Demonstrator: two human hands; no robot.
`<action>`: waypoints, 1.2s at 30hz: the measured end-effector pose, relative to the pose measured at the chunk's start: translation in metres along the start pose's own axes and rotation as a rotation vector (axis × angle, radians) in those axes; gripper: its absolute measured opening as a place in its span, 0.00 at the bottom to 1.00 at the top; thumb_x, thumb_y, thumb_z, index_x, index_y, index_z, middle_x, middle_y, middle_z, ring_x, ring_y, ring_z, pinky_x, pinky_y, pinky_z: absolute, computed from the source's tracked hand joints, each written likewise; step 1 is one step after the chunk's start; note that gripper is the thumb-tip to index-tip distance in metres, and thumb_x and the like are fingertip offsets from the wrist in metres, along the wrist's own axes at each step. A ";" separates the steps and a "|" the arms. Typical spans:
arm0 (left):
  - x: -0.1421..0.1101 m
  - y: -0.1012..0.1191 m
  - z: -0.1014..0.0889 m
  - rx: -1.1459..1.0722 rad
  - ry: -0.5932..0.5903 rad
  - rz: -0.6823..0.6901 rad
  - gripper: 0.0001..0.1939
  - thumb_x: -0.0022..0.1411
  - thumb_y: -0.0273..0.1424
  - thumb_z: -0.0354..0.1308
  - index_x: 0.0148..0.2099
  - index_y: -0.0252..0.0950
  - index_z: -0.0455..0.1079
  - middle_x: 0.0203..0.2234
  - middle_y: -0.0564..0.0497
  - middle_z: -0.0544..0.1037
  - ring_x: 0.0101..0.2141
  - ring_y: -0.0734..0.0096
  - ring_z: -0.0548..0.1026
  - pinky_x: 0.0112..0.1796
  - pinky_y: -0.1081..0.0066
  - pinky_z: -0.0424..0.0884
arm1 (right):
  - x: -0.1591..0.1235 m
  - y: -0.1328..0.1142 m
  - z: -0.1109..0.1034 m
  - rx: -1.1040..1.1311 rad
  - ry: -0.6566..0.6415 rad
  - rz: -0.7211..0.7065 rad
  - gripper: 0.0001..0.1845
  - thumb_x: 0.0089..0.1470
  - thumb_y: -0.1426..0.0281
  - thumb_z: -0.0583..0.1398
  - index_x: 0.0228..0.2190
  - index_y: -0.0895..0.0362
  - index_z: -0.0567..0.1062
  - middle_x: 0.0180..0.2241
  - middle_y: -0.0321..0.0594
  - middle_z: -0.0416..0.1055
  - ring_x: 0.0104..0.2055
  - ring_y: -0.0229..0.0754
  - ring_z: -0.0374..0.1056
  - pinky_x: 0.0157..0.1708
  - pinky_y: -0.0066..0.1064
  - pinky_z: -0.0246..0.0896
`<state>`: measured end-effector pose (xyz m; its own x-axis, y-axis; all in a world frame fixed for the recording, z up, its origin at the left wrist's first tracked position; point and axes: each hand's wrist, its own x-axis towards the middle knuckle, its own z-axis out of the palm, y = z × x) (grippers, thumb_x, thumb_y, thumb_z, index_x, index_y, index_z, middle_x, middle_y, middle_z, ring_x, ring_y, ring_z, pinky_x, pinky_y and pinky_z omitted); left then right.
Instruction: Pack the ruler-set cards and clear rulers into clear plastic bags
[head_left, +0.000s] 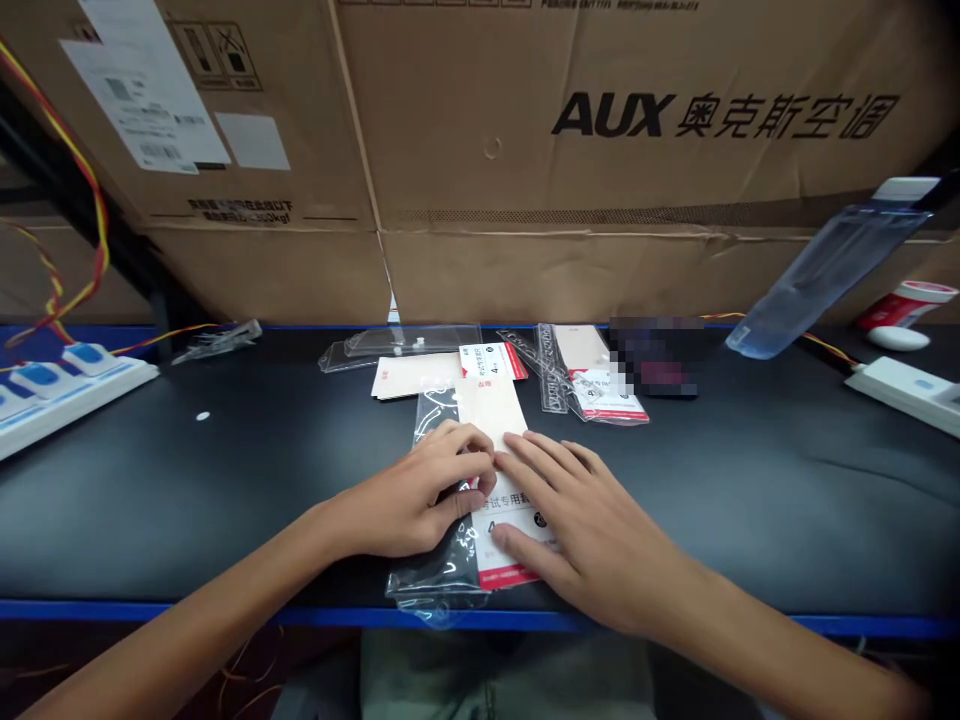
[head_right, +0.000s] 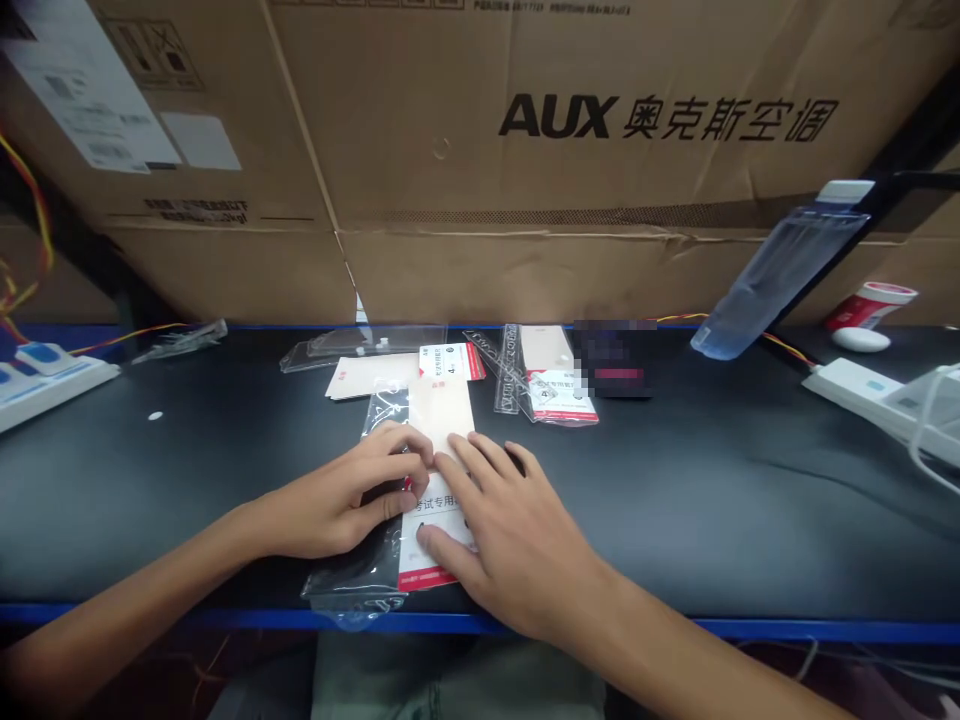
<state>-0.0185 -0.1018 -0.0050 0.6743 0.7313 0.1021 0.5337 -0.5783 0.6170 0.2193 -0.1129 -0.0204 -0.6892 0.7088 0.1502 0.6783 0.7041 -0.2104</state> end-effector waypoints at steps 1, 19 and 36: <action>0.000 0.001 0.001 0.001 0.006 -0.003 0.08 0.73 0.28 0.49 0.41 0.40 0.68 0.51 0.46 0.70 0.54 0.61 0.66 0.55 0.60 0.67 | 0.001 -0.002 0.001 0.005 0.005 0.015 0.33 0.68 0.54 0.51 0.66 0.58 0.61 0.70 0.47 0.56 0.70 0.55 0.52 0.65 0.55 0.53; -0.028 -0.002 0.010 0.420 -0.044 -0.306 0.42 0.72 0.56 0.42 0.76 0.39 0.36 0.74 0.42 0.39 0.72 0.51 0.39 0.68 0.44 0.42 | -0.029 0.009 -0.004 0.272 -0.051 0.051 0.27 0.67 0.57 0.54 0.64 0.51 0.67 0.69 0.40 0.57 0.71 0.51 0.53 0.68 0.48 0.55; -0.002 0.008 0.015 0.378 -0.097 -0.228 0.44 0.70 0.59 0.39 0.76 0.38 0.40 0.73 0.43 0.39 0.72 0.50 0.38 0.68 0.45 0.40 | -0.022 0.032 -0.003 0.181 -0.072 -0.041 0.29 0.69 0.59 0.52 0.68 0.47 0.59 0.69 0.35 0.57 0.74 0.50 0.43 0.70 0.53 0.48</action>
<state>-0.0083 -0.1134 -0.0116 0.5528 0.8286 -0.0885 0.8110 -0.5106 0.2855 0.2569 -0.1056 -0.0279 -0.7360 0.6704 0.0942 0.5969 0.7083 -0.3768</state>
